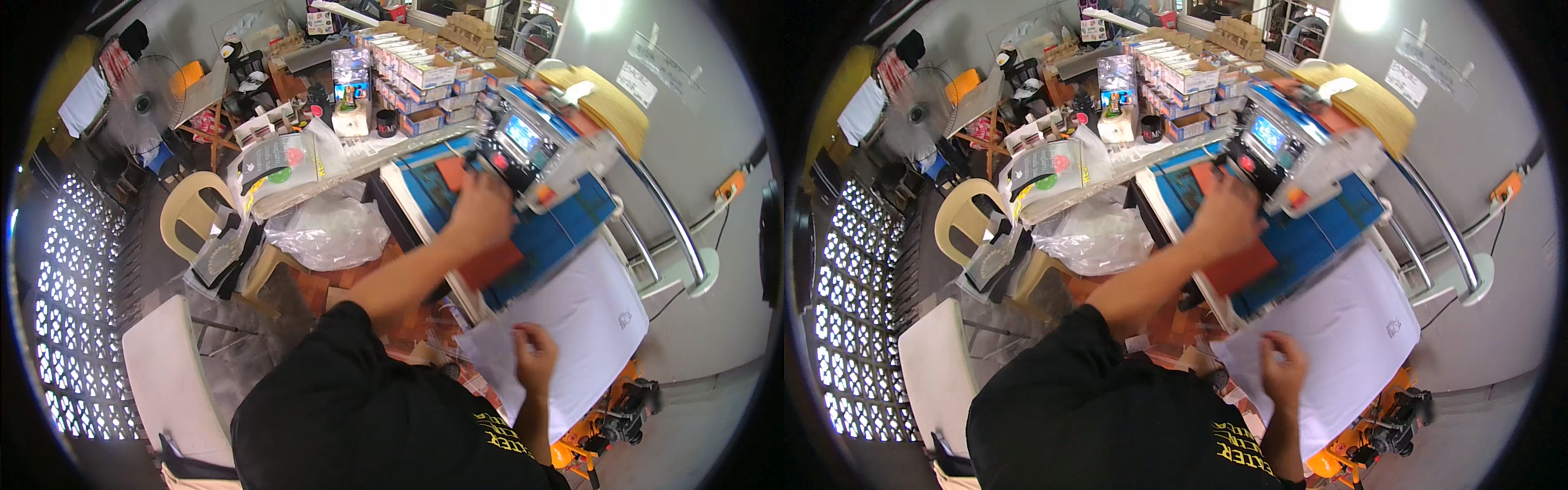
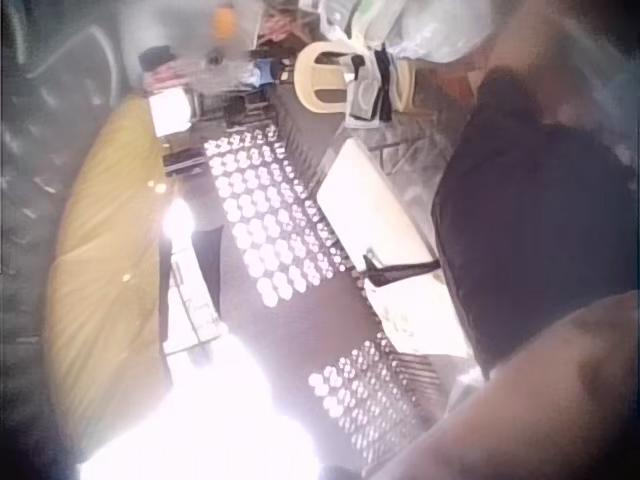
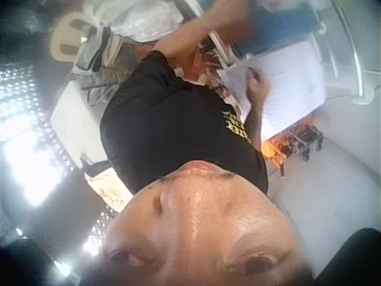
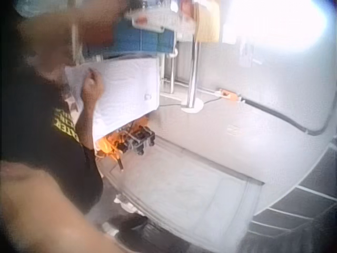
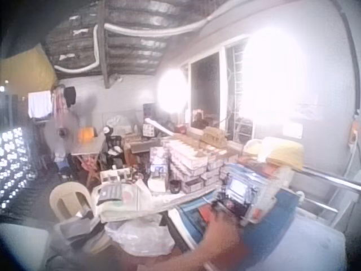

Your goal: The person places shirts onto a heat press, aligns prints, cuts a transfer with scissors, and uses a tablet to check orders.

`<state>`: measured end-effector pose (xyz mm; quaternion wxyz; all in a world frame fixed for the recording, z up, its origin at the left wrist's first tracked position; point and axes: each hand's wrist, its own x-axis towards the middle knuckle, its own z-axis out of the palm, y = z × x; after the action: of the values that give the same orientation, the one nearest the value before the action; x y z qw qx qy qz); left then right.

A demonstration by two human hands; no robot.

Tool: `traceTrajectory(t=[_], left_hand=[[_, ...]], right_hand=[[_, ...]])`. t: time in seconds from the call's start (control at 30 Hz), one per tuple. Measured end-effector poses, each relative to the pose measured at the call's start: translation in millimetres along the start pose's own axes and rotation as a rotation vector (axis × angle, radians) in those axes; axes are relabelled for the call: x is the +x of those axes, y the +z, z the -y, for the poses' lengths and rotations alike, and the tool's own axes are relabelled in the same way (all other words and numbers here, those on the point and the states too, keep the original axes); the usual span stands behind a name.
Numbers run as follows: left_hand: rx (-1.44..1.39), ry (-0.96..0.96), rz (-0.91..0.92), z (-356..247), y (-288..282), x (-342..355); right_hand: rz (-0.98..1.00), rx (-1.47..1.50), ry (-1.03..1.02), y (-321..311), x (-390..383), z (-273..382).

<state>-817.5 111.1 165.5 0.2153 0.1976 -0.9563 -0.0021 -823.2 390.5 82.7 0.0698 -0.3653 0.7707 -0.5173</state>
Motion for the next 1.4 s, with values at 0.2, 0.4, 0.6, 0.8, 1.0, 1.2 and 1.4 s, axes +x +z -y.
traceTrajectory(t=[0.2, 0.4, 0.6, 0.8, 1.0, 1.2, 1.4], left_hand=[[-1.002, 0.856, -0.169, 53, -3, -84], [-1.238, -0.165, 0.438, 260, 58, -212], [-1.303, -0.758, 1.207, 396, 136, -350], [-1.503, -1.548, 1.345, 398, 152, -428], [-1.524, -1.14, 1.202, 404, 142, -389], [-1.452, -0.953, 1.256, 411, 181, -344], [-0.994, -0.391, 0.855, 401, 232, -293]], right_hand=[[-0.56, -0.162, -0.021, 25, 71, 44], [-0.968, -0.659, -0.027, 23, 117, 41], [-1.385, -0.811, 0.369, 6, 112, 42], [-1.566, -0.799, 0.525, -37, 88, 36], [-1.603, -0.638, 0.269, -104, 42, 0], [-1.652, -0.574, 0.327, -136, 14, -18], [-1.65, -0.474, 0.266, -127, 21, -6]])
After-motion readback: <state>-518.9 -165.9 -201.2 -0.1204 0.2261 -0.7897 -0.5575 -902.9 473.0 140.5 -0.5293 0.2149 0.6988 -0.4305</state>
